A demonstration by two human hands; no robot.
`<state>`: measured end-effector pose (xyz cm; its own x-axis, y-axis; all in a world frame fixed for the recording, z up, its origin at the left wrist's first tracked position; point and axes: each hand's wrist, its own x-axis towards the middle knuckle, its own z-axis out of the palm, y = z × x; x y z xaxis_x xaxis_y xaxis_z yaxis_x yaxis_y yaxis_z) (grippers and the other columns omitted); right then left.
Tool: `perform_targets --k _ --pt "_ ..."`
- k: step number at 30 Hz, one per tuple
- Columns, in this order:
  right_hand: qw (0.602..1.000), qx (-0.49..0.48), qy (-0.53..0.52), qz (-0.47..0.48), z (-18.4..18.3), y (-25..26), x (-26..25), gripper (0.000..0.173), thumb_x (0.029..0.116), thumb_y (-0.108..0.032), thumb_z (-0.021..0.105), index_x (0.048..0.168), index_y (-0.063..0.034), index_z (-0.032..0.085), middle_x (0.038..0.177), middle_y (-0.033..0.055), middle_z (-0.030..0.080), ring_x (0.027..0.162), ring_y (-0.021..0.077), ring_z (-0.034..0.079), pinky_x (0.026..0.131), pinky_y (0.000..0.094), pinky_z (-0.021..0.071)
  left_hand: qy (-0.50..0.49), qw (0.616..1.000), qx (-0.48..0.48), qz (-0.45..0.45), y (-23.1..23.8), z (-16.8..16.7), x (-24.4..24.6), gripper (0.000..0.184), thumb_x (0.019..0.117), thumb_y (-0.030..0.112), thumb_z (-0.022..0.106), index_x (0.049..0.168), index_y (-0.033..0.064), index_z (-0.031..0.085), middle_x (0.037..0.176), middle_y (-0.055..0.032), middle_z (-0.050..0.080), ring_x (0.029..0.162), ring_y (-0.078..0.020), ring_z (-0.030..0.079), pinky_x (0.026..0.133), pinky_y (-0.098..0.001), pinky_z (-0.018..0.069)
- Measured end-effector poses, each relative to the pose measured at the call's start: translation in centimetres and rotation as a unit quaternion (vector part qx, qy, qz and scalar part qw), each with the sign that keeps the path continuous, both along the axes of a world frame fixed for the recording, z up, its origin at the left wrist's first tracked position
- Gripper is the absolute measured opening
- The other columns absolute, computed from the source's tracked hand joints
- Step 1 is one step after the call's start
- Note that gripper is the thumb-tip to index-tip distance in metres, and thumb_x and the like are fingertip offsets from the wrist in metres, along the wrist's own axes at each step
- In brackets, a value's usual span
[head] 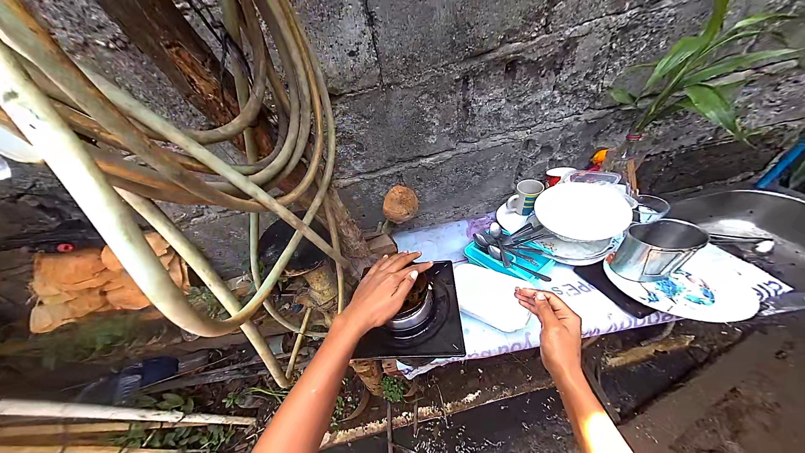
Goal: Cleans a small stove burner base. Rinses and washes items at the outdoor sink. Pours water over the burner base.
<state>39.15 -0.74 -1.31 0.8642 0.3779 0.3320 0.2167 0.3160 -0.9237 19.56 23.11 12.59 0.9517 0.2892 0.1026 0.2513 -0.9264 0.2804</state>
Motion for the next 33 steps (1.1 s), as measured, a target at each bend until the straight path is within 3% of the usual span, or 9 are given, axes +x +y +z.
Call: perform_targets --k 4,16,18,20,22,24,27,29,33 --pt "0.96 -0.238 -0.13 0.07 1.3 1.0 4.1 0.03 0.1058 -0.02 0.051 0.11 0.0006 0.072 0.106 0.0128 0.075 0.099 0.018 0.072 0.093 0.0372 0.0569 -0.003 1.0 -0.003 -0.002 0.0 0.0 0.2 0.053 0.1106 0.041 0.017 0.148 0.0359 0.055 0.16 0.007 0.043 0.153 -0.0158 0.029 0.127 -0.0473 0.0155" --pt "0.552 -0.548 -0.539 0.324 0.9 11.6 7.8 0.034 0.1024 0.006 0.04 0.129 0.0075 0.061 0.139 0.0233 0.059 0.134 0.0429 0.052 0.107 0.0561 0.044 -0.018 1.0 0.021 -0.002 0.3 -0.1 0.1 0.053 0.1107 0.041 0.016 0.152 0.0381 0.049 0.164 0.0092 0.036 0.155 -0.0135 0.023 0.129 -0.0484 0.0111" --pt "0.531 -0.57 -0.538 0.322 0.5 11.5 7.9 0.031 0.1023 0.006 0.039 0.121 0.0103 0.062 0.135 0.0243 0.06 0.131 0.0429 0.053 0.104 0.0551 0.0456 -0.06 0.996 0.07 -0.005 -1.0 1.1 -0.4 0.054 0.1108 0.043 0.015 0.156 0.0342 0.044 0.168 0.0024 0.03 0.157 -0.0188 0.019 0.128 -0.0541 0.0075" --pt "0.529 -0.555 -0.557 0.32 0.1 11.1 8.4 0.031 0.1026 0.007 0.039 0.123 0.0104 0.061 0.133 0.0251 0.06 0.13 0.043 0.054 0.104 0.0534 0.0464 -0.136 0.987 0.088 -0.013 -5.0 2.8 -0.9 0.057 0.1105 0.045 0.019 0.148 0.0251 0.056 0.156 -0.0019 0.049 0.148 -0.0217 0.04 0.123 -0.0525 0.0283" --pt "0.533 -0.532 -0.576 0.318 0.0 10.9 8.7 0.034 0.1033 0.006 0.038 0.13 0.0106 0.058 0.134 0.0263 0.059 0.129 0.0433 0.054 0.105 0.0524 0.046 -0.121 0.989 0.061 -0.058 -11.2 3.4 -1.2 0.05 0.1089 0.045 0.033 0.122 0.0169 0.072 0.121 -0.0023 0.071 0.111 -0.0208 0.067 0.092 -0.0455 0.0563" --pt "0.52 -0.54 -0.58 0.319 0.4 11.3 8.8 0.037 0.1044 0.005 0.035 0.135 0.0111 0.054 0.138 0.0264 0.057 0.132 0.0427 0.053 0.107 0.0522 0.0447 0.038 0.994 -0.045 -0.091 -17.0 1.8 -0.1 0.042 0.1078 0.042 0.046 0.121 0.0107 0.07 0.115 -0.0109 0.069 0.092 -0.0275 0.071 0.073 -0.0489 0.0593" --pt "0.489 -0.568 -0.574 0.33 1.0 12.1 8.3 0.039 0.1052 0.004 0.034 0.139 0.0116 0.051 0.142 0.0274 0.054 0.136 0.0431 0.049 0.109 0.0533 0.0427 0.194 0.977 -0.072 0.05 -20.6 -4.5 5.3 0.061 0.1071 0.033 0.051 0.159 0.0088 0.033 0.163 -0.0218 0.03 0.102 -0.0389 0.069 0.078 -0.0515 0.0582" --pt "0.472 -0.569 -0.582 0.339 1.1 12.4 8.5 0.038 0.1044 0.004 0.037 0.139 0.0116 0.051 0.14 0.0279 0.055 0.135 0.0437 0.05 0.108 0.0534 0.0429 0.172 0.974 -0.012 0.15 -19.4 -9.4 9.3 0.072 0.1063 0.033 0.051 0.165 0.0115 0.015 0.171 -0.0171 0.011 0.106 -0.0339 0.068 0.078 -0.0434 0.0573" --pt "0.469 -0.567 -0.585 0.341 1.0 13.2 8.9 0.037 0.1058 0.002 0.034 0.135 0.0108 0.054 0.138 0.0259 0.057 0.134 0.0416 0.051 0.108 0.0521 0.0434 0.132 0.975 -0.043 0.173 -16.4 -12.6 11.9 0.042 0.1088 0.03 0.047 0.142 0.0057 0.054 0.148 -0.0191 0.048 0.122 -0.0389 0.059 0.091 -0.0491 0.0554"
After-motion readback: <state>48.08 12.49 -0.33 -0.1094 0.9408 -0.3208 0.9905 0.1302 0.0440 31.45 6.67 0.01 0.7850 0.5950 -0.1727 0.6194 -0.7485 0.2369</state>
